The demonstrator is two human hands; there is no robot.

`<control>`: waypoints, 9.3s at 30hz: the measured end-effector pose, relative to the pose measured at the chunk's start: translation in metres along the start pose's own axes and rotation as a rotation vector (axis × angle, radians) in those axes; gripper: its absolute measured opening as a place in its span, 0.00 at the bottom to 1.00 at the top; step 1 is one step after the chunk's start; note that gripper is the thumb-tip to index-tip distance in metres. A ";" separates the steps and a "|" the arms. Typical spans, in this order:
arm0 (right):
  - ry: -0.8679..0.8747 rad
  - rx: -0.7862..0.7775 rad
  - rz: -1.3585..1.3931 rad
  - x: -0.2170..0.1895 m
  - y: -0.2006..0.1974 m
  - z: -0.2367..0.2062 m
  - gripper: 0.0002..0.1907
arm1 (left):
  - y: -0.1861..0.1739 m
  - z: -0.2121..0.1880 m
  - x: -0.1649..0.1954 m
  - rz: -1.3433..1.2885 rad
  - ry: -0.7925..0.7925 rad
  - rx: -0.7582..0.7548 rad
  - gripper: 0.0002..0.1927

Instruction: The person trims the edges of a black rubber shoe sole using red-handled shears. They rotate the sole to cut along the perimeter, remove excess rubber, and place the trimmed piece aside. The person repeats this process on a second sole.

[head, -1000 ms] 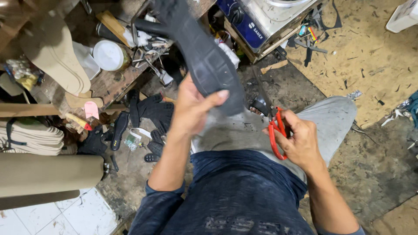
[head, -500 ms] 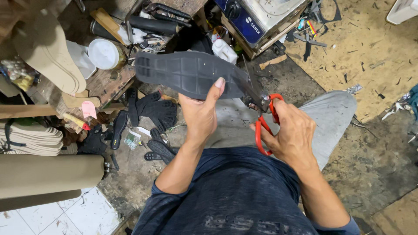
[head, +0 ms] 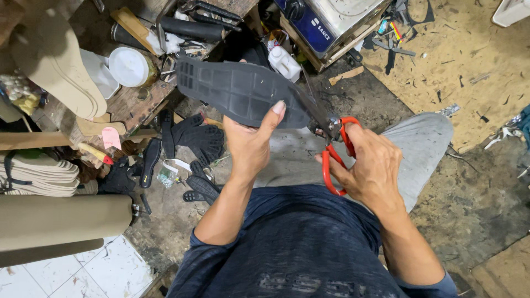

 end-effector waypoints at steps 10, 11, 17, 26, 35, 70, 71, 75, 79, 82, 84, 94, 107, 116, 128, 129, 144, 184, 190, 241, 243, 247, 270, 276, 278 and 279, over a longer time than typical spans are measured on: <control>-0.110 -0.028 -0.068 0.018 -0.004 -0.005 0.26 | -0.011 0.015 0.018 0.109 -0.033 -0.139 0.34; -0.106 -0.035 -0.059 0.018 -0.004 -0.005 0.25 | -0.012 0.015 0.020 0.134 -0.039 -0.148 0.34; -0.119 -0.004 -0.009 0.012 -0.004 -0.004 0.26 | -0.012 0.014 0.023 0.248 -0.001 -0.220 0.39; -0.031 -0.116 -0.013 0.016 -0.001 -0.006 0.26 | -0.016 0.017 0.025 0.305 0.051 -0.273 0.40; -0.098 -0.030 0.025 0.016 0.001 -0.008 0.25 | -0.014 0.010 0.025 0.448 0.145 -0.395 0.40; -0.058 -0.100 0.092 0.004 0.002 -0.006 0.25 | -0.015 0.008 0.017 0.277 -0.074 -0.201 0.21; -0.053 -0.101 0.094 0.005 0.003 -0.006 0.24 | -0.015 0.007 0.016 0.297 -0.039 -0.210 0.21; -0.021 -0.133 0.089 0.007 0.002 -0.007 0.23 | -0.017 0.006 0.017 0.326 0.012 -0.218 0.22; -0.083 -0.114 0.060 0.006 0.001 -0.004 0.25 | -0.017 0.006 0.019 0.296 0.008 -0.248 0.27; -0.057 -0.103 0.096 0.004 0.002 -0.003 0.26 | -0.013 0.002 0.018 0.325 0.007 -0.266 0.30; 0.005 -0.133 0.084 0.006 0.004 -0.004 0.26 | -0.010 0.002 0.020 0.341 0.037 -0.272 0.32; 0.278 -0.048 0.776 0.016 0.024 -0.019 0.22 | -0.015 -0.006 0.002 -0.023 -0.224 -0.334 0.31; 0.408 -0.175 0.578 0.031 0.039 -0.042 0.14 | -0.039 0.029 -0.035 -0.110 -0.192 -0.052 0.16; 0.166 -0.211 0.177 0.015 0.023 -0.029 0.24 | -0.027 0.024 -0.021 0.046 0.023 -0.059 0.17; 0.052 -0.101 0.022 0.005 0.017 -0.004 0.27 | -0.019 -0.002 -0.012 0.148 -0.134 -0.263 0.18; 0.050 -0.100 0.024 0.007 0.015 -0.004 0.26 | -0.020 0.000 -0.010 0.159 -0.136 -0.274 0.18; -0.094 -0.121 0.002 0.023 0.002 0.002 0.26 | -0.032 0.030 0.019 0.312 -0.201 -0.524 0.21; -0.307 -0.306 0.079 0.049 -0.001 -0.009 0.26 | -0.067 0.081 0.022 0.612 -0.574 -1.103 0.17; -0.286 -0.391 0.013 0.057 -0.002 -0.011 0.24 | -0.066 0.079 0.023 0.584 -0.645 -1.152 0.22; -0.168 -0.057 0.035 0.018 0.005 -0.010 0.26 | -0.030 0.023 0.018 0.247 -0.222 -0.308 0.31; -0.146 -0.089 0.045 0.018 0.007 -0.009 0.25 | -0.032 0.022 0.018 0.228 -0.187 -0.345 0.31; -0.061 -0.172 0.036 0.019 0.006 -0.008 0.24 | -0.033 0.021 0.019 0.252 -0.167 -0.355 0.32; 0.250 -0.114 0.478 0.066 0.037 -0.040 0.10 | -0.105 0.026 -0.018 0.080 -0.139 -0.002 0.26; 0.559 -0.126 0.676 0.091 0.052 -0.055 0.11 | -0.232 0.005 -0.065 0.154 -0.221 0.473 0.20; 0.578 -0.118 0.641 0.095 0.050 -0.060 0.13 | -0.256 0.003 -0.078 0.138 -0.186 0.487 0.18; 0.604 -0.113 0.614 0.096 0.047 -0.062 0.15 | -0.262 0.002 -0.085 0.130 -0.176 0.492 0.18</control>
Point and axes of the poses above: each hand's wrist, its own z-axis towards the middle knuckle, its own y-axis out of the palm, x = y × z, the point moved 1 cm from there along z, towards the middle knuckle, and after that the axes turned 11 degrees about x, right-handed, at the moved point
